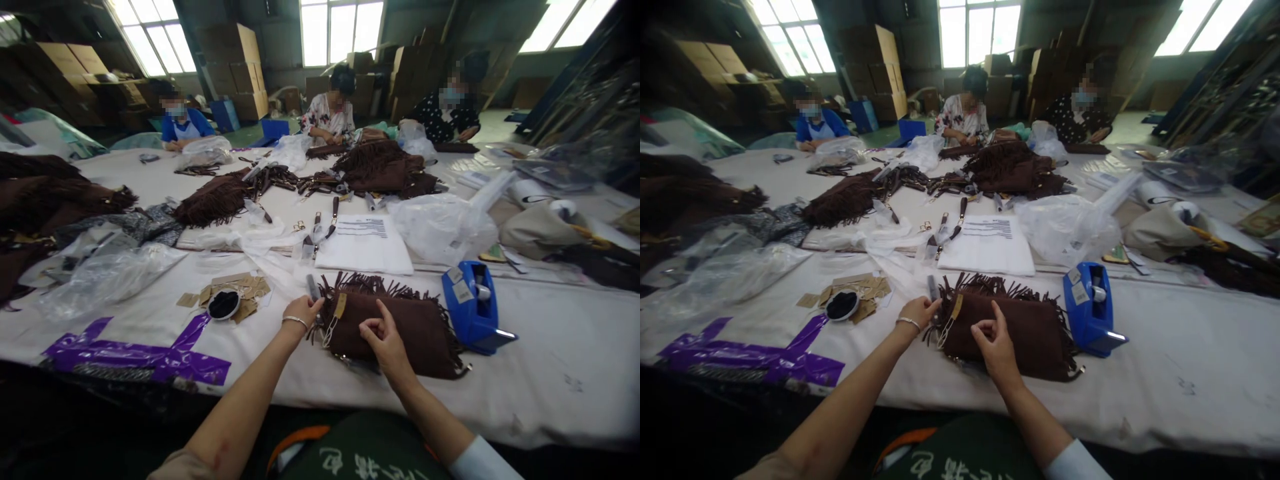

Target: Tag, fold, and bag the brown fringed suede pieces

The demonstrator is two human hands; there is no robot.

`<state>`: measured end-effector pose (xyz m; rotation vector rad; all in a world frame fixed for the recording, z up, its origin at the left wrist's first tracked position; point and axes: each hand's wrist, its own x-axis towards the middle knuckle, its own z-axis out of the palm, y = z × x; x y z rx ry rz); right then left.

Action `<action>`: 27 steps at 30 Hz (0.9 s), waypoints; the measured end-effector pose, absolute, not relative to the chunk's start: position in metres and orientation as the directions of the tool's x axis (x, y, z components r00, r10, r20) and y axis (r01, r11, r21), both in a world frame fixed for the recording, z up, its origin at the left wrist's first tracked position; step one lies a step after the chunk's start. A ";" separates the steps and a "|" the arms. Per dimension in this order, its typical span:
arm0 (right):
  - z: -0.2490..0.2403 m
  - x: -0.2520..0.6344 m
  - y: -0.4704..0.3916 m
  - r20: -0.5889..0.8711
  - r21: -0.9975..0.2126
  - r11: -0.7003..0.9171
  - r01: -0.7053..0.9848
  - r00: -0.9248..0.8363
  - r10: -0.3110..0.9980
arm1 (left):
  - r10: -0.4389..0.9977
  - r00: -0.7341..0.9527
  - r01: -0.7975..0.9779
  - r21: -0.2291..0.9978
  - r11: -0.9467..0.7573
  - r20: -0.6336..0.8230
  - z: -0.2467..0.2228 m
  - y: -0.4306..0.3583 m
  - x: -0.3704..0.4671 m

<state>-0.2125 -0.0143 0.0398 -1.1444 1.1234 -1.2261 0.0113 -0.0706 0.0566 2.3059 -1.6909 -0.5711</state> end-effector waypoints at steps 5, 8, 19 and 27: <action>0.055 -0.208 -0.025 0.348 -0.829 -0.427 -0.362 0.264 -0.900 | -0.922 0.319 -0.883 0.286 -0.373 -0.219 0.054 -0.081 0.008; 0.059 -0.188 -0.044 0.329 -0.652 -0.510 -0.561 0.397 -0.857 | -0.910 0.344 -0.880 0.258 -0.398 -0.232 0.056 -0.084 0.004; 0.047 -0.196 -0.057 0.247 -0.583 -0.408 -0.703 0.326 -0.913 | -0.910 0.249 -0.869 0.340 -0.361 -0.331 0.061 -0.081 0.016; 0.047 -0.208 -0.049 0.251 -0.591 -0.409 -0.695 0.324 -0.912 | -0.903 0.308 -0.881 0.268 -0.389 -0.299 0.059 -0.103 0.000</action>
